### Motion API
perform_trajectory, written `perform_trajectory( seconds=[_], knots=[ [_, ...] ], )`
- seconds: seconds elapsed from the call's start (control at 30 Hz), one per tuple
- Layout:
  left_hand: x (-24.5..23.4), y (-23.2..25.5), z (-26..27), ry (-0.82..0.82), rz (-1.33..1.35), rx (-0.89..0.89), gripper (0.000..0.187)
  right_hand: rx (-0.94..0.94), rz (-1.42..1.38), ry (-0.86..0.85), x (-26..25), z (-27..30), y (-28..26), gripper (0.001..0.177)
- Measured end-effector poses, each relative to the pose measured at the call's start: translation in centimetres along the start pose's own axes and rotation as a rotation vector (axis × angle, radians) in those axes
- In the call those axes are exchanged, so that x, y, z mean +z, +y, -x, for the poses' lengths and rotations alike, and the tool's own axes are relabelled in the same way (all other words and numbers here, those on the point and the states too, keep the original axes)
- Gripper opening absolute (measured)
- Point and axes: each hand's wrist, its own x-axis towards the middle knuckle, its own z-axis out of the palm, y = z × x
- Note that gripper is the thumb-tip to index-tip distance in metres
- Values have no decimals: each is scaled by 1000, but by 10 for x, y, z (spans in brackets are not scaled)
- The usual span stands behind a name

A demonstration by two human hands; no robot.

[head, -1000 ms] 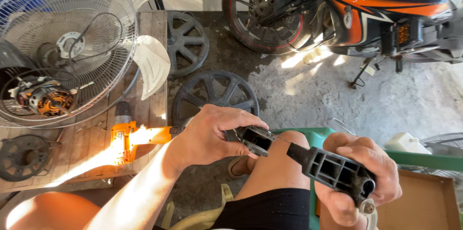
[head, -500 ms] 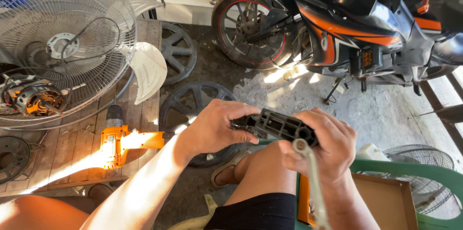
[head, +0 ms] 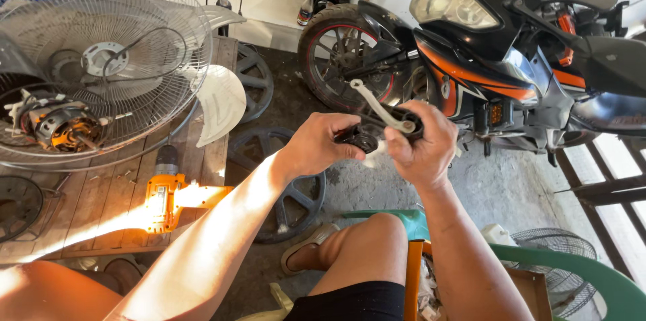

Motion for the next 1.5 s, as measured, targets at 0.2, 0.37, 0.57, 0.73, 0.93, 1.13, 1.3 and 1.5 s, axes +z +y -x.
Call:
perform_trajectory(
  seconds=[0.2,0.37,0.57,0.73,0.93,1.13,1.3,1.5],
  knots=[
    [0,-12,-7,-16,35,-83,39,-17,14,-147,-3,-12,6,33],
    [-6,-27,-18,9,60,-141,37,47,23,-240,17,-18,18,27],
    [-16,-46,-32,18,113,-107,30,102,-51,-290,30,-26,36,28],
    [-20,-57,-37,31,-4,-170,29,77,-36,-399,30,-43,41,28],
    [-22,-77,-44,72,209,-109,34,66,-70,-397,45,-44,55,26],
    [-27,-79,-53,45,203,-48,48,221,-192,-247,64,-19,72,26],
    [-25,-73,-64,66,-6,-24,54,225,-186,-136,75,-5,87,24],
    [-19,-66,-68,289,-174,222,91,59,-136,-295,71,-33,108,33]
  ],
)
